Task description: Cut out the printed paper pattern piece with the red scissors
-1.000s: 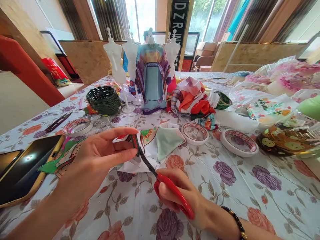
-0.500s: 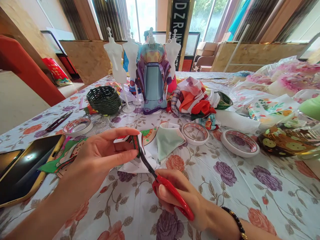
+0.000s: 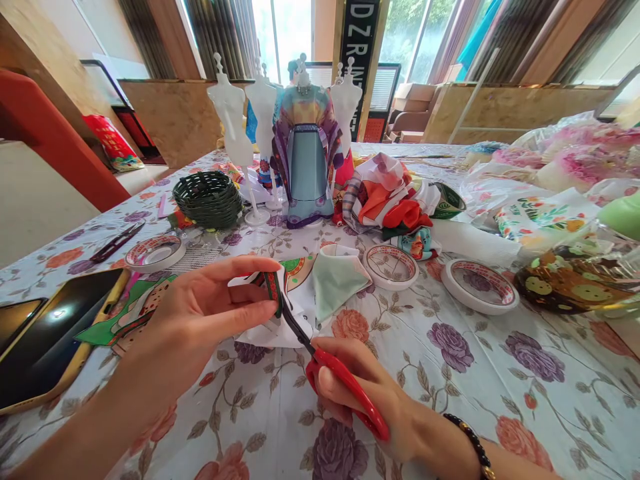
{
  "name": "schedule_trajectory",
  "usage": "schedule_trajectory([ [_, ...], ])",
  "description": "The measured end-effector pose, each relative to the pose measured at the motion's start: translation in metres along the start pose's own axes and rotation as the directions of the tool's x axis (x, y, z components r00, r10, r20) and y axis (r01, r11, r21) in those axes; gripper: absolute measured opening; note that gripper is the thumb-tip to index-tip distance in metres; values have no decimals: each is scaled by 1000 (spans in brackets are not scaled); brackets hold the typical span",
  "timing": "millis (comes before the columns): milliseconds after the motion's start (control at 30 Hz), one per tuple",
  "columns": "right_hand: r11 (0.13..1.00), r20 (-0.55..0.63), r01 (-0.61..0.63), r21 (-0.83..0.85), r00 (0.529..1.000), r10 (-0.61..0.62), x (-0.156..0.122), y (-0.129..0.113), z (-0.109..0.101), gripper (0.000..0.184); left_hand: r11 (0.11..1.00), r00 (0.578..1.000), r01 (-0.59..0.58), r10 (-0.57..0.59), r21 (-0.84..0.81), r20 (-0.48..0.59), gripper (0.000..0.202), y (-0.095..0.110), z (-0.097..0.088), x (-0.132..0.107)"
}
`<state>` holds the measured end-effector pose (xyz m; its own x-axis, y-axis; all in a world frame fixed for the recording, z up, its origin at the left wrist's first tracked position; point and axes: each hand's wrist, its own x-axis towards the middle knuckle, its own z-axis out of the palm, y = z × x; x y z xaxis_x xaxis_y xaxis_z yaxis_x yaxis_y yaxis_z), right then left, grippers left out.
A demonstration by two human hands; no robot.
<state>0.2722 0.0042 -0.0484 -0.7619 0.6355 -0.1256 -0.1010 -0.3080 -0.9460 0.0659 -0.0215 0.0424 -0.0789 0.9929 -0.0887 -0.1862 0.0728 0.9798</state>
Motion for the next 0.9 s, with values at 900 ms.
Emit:
schedule_trajectory([
  [900, 998, 11, 61, 1, 998, -61, 0, 2, 3, 39, 999, 1000, -18, 18, 29, -8, 24, 0, 0, -1],
])
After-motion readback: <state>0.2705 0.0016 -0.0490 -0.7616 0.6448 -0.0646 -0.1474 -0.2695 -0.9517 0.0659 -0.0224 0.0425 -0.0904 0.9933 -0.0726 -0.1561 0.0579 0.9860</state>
